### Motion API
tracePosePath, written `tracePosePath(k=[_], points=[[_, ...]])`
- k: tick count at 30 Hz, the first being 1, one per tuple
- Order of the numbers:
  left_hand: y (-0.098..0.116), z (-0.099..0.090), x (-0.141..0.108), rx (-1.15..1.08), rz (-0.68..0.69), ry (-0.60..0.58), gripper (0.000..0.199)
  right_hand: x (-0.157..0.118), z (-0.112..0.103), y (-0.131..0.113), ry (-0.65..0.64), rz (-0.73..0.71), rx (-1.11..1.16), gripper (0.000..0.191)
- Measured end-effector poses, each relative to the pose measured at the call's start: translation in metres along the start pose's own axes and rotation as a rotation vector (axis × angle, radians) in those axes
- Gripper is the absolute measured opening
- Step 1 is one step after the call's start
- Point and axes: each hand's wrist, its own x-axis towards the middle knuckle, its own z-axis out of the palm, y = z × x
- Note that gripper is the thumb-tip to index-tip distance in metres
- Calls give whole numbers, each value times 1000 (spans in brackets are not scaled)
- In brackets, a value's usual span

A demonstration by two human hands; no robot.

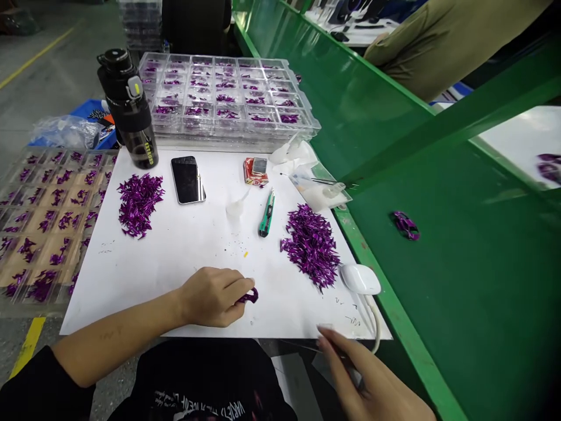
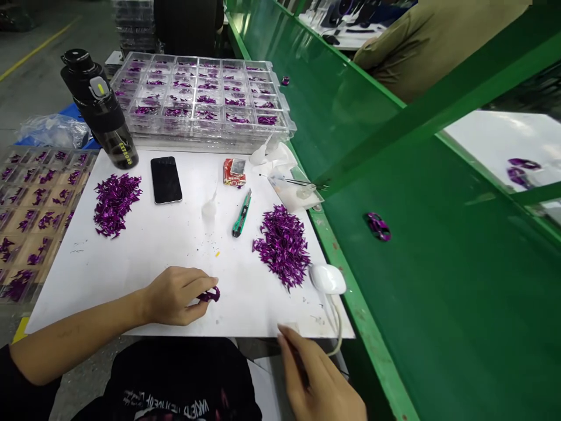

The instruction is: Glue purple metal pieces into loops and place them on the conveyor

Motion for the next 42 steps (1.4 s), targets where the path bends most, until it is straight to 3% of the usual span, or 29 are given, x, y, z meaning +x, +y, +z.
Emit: tracePosePath(k=[5, 7, 9, 12, 19, 23, 26, 31, 37, 42], points=[[0, -3, -1, 1, 20, -29, 28, 94, 41, -48, 53, -188, 161, 32], [-1, -3, -2, 9, 40, -49, 27, 128, 60, -58, -13, -258, 89, 39], [-1, -2, -2, 21, 51, -62, 27, 151, 73, -62, -62, -311, -30, 43], [-2, -2, -2, 37, 51, -66, 25, 163, 84, -66, -56, -359, -130, 42], [1, -5, 0, 37, 61, -53, 23, 131, 74, -67, 9, -443, -159, 41], [2, -7, 1, 31, 64, -46, 24, 87, 49, -58, 102, -514, -208, 32], [2, -7, 1, 18, 67, -37, 24, 50, 31, -47, 102, -538, -222, 26], [2, -8, 1, -15, 71, -12, 23, 5, 23, -28, 116, -550, -198, 35], [3, -13, 3, -49, 75, -3, 21, -6, 36, -15, 202, -551, -126, 49], [3, -14, 3, -49, 80, -3, 20, -9, 34, -7, 247, -561, -117, 37]])
